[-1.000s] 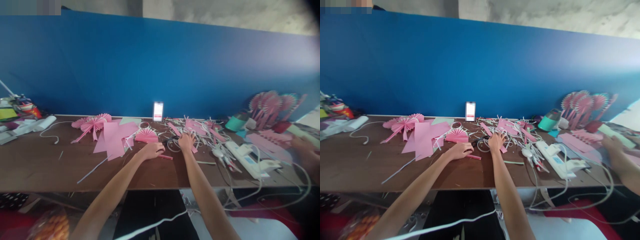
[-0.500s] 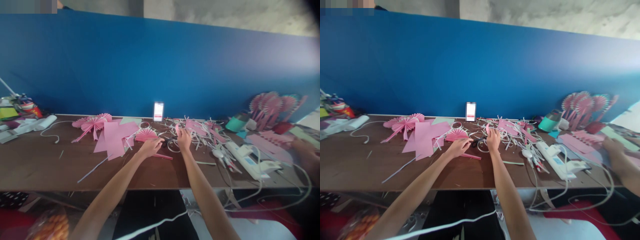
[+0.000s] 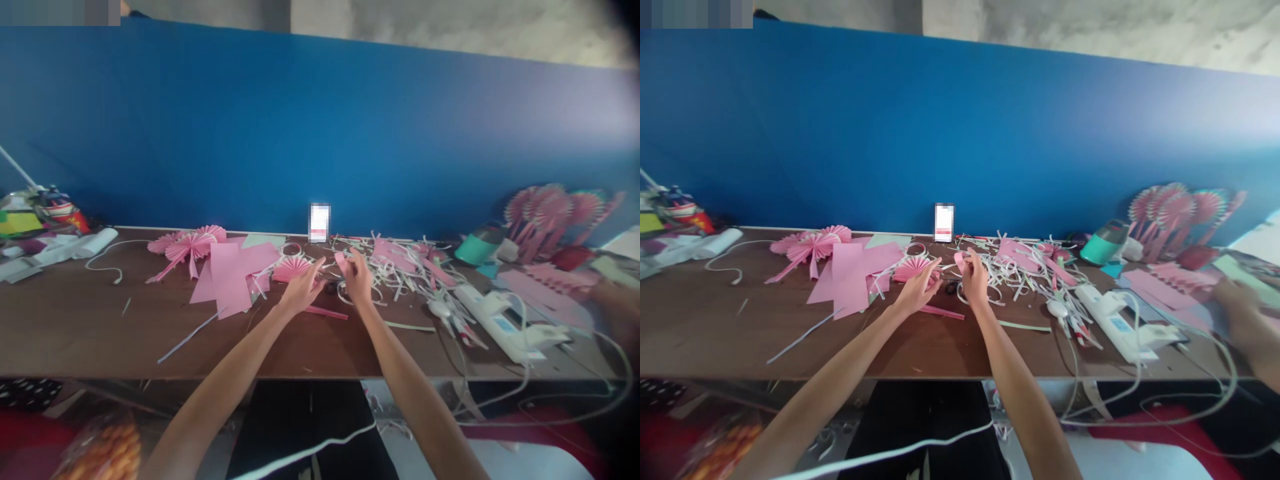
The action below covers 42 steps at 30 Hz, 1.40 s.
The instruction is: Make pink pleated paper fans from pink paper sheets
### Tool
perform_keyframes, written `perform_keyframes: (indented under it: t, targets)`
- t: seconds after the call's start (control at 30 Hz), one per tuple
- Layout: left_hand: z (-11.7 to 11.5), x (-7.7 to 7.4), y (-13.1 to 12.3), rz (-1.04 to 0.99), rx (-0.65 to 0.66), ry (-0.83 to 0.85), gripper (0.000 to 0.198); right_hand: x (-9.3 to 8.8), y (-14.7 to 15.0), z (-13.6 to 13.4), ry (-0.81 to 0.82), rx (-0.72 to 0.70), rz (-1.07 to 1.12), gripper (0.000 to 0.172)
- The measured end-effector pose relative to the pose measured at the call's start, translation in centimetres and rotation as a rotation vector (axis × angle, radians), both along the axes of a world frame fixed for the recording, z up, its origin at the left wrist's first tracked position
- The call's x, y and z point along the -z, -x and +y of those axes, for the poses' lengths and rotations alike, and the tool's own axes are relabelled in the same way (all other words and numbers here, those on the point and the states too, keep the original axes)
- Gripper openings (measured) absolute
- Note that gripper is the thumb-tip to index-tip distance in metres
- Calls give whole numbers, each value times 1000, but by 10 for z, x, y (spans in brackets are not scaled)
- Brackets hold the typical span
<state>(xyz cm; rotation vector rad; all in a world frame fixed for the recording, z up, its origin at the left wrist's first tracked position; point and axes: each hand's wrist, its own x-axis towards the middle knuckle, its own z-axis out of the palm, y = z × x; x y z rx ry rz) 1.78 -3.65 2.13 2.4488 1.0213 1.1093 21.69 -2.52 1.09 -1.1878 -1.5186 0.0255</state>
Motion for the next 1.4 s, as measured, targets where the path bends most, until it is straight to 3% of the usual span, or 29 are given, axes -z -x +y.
perform_keyframes:
  t: [0.17,0.3,0.6,0.7,0.8,0.87,0.97,1.13,1.27,1.4]
  targets:
    - [5,2,1,-96,83,-59,57,1,28,-14,-53,-168,-210,44]
    - [6,3,1,-162,143,-59,48,1,34,-16,-96,-275,-404,50]
    - [9,2,3,-325,-9,-59,26,-5,37,-20,-48,-191,-392,46]
    - [10,1,4,-408,-50,21,24,-8,34,-19,-29,-66,-381,46]
    - [11,-1,4,-516,-49,108,25,-9,26,-15,12,99,-326,50]
    - [13,-1,5,-586,-40,145,25,-7,19,-10,59,115,-251,50]
    - [19,1,9,-674,-69,187,26,0,10,-2,145,6,-39,43]
    - [28,7,14,-775,-127,241,29,8,7,7,249,-187,338,46]
    - [29,8,14,-799,-133,256,29,4,11,7,207,-303,397,44]
    - [28,7,14,-759,-119,244,29,0,11,5,197,-307,353,39]
